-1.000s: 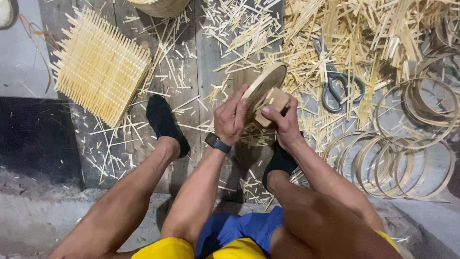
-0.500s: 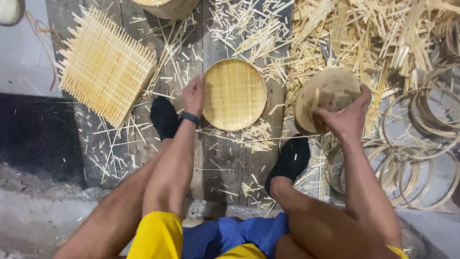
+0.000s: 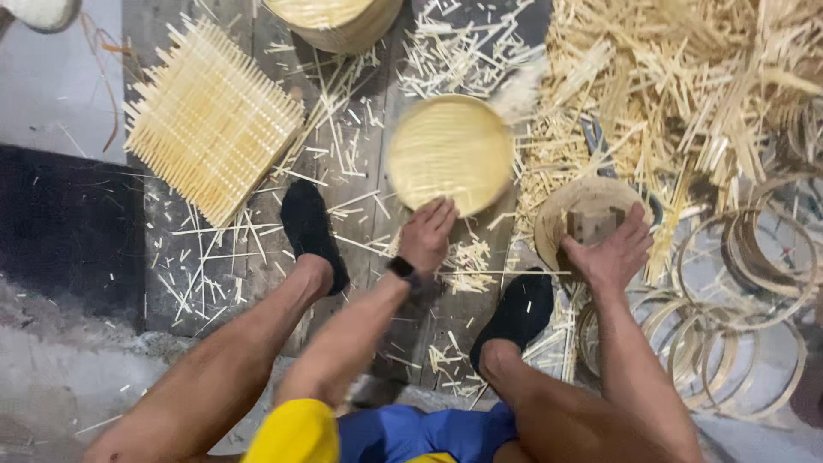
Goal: The person repeatedly places a circular wooden mold over a square woven bamboo mat, then uses shears to trim the excess bamboo strips flush with the mold's edge. After each cut, the mold is removed and the finished circular base is set aside.
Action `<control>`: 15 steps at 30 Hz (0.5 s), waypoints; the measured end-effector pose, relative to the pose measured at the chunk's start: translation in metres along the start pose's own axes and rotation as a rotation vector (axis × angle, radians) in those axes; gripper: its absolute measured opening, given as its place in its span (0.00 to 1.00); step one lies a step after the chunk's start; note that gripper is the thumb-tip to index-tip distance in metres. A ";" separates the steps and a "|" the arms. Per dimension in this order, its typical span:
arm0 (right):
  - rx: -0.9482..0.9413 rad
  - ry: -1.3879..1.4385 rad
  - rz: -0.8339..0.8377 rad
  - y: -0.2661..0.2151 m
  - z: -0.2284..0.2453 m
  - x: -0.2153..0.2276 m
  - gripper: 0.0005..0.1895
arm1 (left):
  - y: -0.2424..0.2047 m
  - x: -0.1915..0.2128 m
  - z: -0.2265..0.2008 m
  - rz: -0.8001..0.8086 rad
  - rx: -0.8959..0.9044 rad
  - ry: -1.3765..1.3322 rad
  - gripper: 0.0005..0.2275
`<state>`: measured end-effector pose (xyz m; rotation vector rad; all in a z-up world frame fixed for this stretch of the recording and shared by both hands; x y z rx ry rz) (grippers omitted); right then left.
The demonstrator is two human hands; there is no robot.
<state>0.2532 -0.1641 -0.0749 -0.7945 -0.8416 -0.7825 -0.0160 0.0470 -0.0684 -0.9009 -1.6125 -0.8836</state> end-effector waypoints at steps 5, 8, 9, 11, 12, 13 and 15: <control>0.018 -0.002 -0.030 -0.003 0.002 0.001 0.69 | 0.041 0.050 0.095 -0.217 -0.288 0.082 0.22; 0.042 -0.015 -0.039 -0.007 0.005 0.003 0.69 | 0.104 0.090 0.184 -0.330 -0.101 0.063 0.22; 0.049 -0.010 -0.043 -0.005 0.006 0.004 0.68 | 0.123 0.100 0.208 -0.359 -0.029 0.123 0.21; 0.054 -0.016 -0.042 -0.005 0.008 0.004 0.68 | 0.150 0.113 0.242 -0.401 0.059 0.199 0.20; 0.052 -0.027 -0.038 -0.005 0.008 0.004 0.68 | 0.162 0.115 0.254 -0.414 0.074 0.215 0.18; 0.051 -0.038 -0.035 -0.004 0.007 0.003 0.68 | 0.170 0.116 0.262 -0.428 0.090 0.232 0.16; 0.065 -0.059 -0.044 -0.003 0.007 0.002 0.68 | 0.177 0.111 0.271 -0.356 0.107 0.224 0.17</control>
Point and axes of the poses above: each hand's wrist, its own y-axis towards the middle knuckle, its own x-axis out of the back of the hand, z = x × y, the point moved 4 cm from there along y, towards the middle knuckle, and after that the axes turned 12 degrees about y, right-handed, at the moved point
